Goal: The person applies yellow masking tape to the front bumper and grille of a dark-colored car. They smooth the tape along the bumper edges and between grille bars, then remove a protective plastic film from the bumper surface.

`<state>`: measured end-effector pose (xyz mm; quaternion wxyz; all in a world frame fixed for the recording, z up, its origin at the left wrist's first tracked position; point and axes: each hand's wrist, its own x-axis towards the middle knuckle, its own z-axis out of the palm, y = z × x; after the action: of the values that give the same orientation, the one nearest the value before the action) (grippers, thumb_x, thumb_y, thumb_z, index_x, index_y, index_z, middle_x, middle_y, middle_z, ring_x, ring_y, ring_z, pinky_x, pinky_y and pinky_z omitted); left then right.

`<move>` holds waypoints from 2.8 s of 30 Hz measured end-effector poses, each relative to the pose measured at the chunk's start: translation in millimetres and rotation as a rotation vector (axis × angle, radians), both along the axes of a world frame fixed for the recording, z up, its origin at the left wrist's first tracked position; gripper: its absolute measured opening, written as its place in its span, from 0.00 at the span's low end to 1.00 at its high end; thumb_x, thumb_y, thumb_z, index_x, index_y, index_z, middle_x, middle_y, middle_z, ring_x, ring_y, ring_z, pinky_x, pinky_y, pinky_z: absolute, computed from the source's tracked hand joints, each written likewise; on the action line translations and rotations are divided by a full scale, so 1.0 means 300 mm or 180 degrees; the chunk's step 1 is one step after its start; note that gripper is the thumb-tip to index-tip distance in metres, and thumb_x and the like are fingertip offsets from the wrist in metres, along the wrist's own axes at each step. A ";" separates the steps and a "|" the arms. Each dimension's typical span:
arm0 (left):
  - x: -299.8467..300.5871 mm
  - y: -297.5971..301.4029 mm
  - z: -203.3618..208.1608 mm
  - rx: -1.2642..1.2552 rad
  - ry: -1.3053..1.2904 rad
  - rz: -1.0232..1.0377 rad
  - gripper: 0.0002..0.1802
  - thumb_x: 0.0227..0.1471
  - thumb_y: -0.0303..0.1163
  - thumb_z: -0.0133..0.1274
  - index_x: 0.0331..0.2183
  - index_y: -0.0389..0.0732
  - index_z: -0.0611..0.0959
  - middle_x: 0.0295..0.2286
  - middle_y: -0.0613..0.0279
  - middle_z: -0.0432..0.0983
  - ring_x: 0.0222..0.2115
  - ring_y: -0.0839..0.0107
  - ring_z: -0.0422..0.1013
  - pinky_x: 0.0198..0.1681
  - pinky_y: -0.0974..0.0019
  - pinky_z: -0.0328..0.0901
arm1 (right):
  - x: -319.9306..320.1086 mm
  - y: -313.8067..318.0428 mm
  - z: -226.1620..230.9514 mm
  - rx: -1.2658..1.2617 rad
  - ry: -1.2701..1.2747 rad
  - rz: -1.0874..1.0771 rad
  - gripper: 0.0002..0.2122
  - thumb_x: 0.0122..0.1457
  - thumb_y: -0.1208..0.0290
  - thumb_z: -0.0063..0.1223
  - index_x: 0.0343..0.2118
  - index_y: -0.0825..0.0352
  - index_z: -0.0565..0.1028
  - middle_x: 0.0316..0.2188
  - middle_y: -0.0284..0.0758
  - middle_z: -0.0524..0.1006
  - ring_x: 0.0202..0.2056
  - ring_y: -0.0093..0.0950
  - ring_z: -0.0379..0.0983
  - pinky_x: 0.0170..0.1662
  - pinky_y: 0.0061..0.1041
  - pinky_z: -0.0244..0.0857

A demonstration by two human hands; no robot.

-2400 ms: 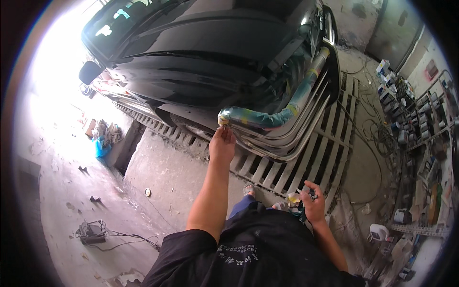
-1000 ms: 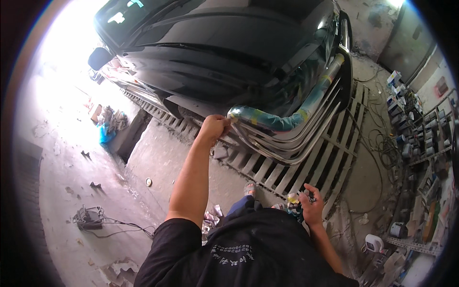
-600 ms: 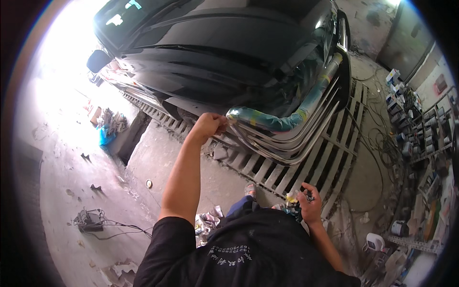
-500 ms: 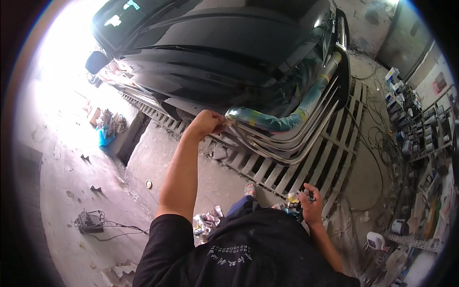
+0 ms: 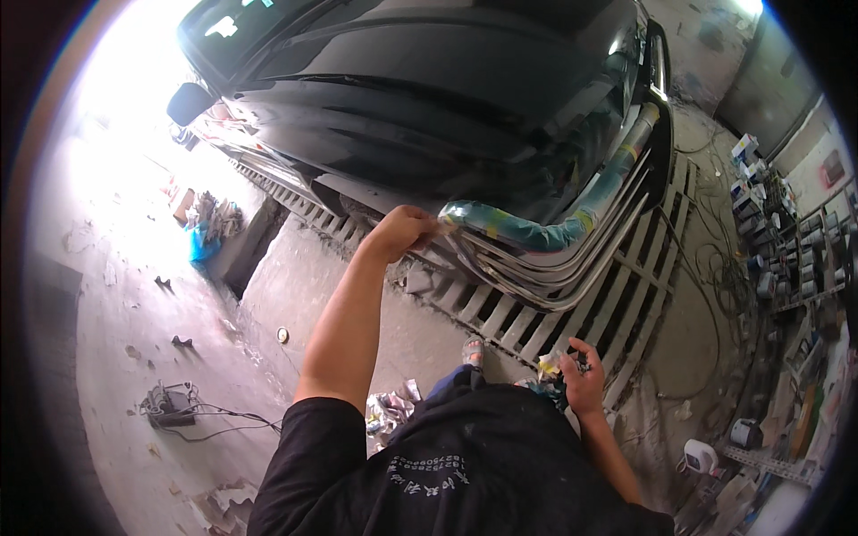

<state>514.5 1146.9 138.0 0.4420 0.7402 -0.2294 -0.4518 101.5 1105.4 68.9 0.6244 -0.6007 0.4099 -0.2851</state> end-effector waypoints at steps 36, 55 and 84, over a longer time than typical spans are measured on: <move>-0.027 0.026 0.019 -0.0267 -0.0642 0.0018 0.11 0.52 0.33 0.52 0.28 0.34 0.80 0.19 0.67 0.72 0.18 0.79 0.63 0.21 0.74 0.58 | 0.125 0.048 0.071 -0.0367 0.0385 -0.0174 0.15 0.54 0.70 0.55 0.44 0.69 0.71 0.29 0.27 0.69 0.27 0.14 0.64 0.30 0.15 0.61; 0.016 -0.061 0.034 0.0086 -0.1119 -0.0467 0.12 0.41 0.34 0.55 0.25 0.33 0.81 0.18 0.54 0.74 0.18 0.67 0.68 0.25 0.65 0.64 | 0.130 0.065 0.007 -0.0549 0.0553 -0.0280 0.16 0.54 0.69 0.55 0.44 0.70 0.71 0.30 0.30 0.71 0.31 0.19 0.66 0.36 0.18 0.62; -0.208 -0.005 -0.028 -0.1409 -0.2314 0.0930 0.14 0.53 0.34 0.48 0.37 0.35 0.79 0.32 0.52 0.71 0.34 0.62 0.69 0.37 0.65 0.64 | 0.120 0.086 0.037 -0.0522 0.0420 -0.0348 0.16 0.53 0.69 0.56 0.44 0.69 0.72 0.28 0.29 0.71 0.30 0.18 0.66 0.36 0.19 0.63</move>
<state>452.0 1145.4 129.8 0.5395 0.7631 -0.3541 -0.0353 137.6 1131.3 80.2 0.5283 -0.6440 0.4575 -0.3111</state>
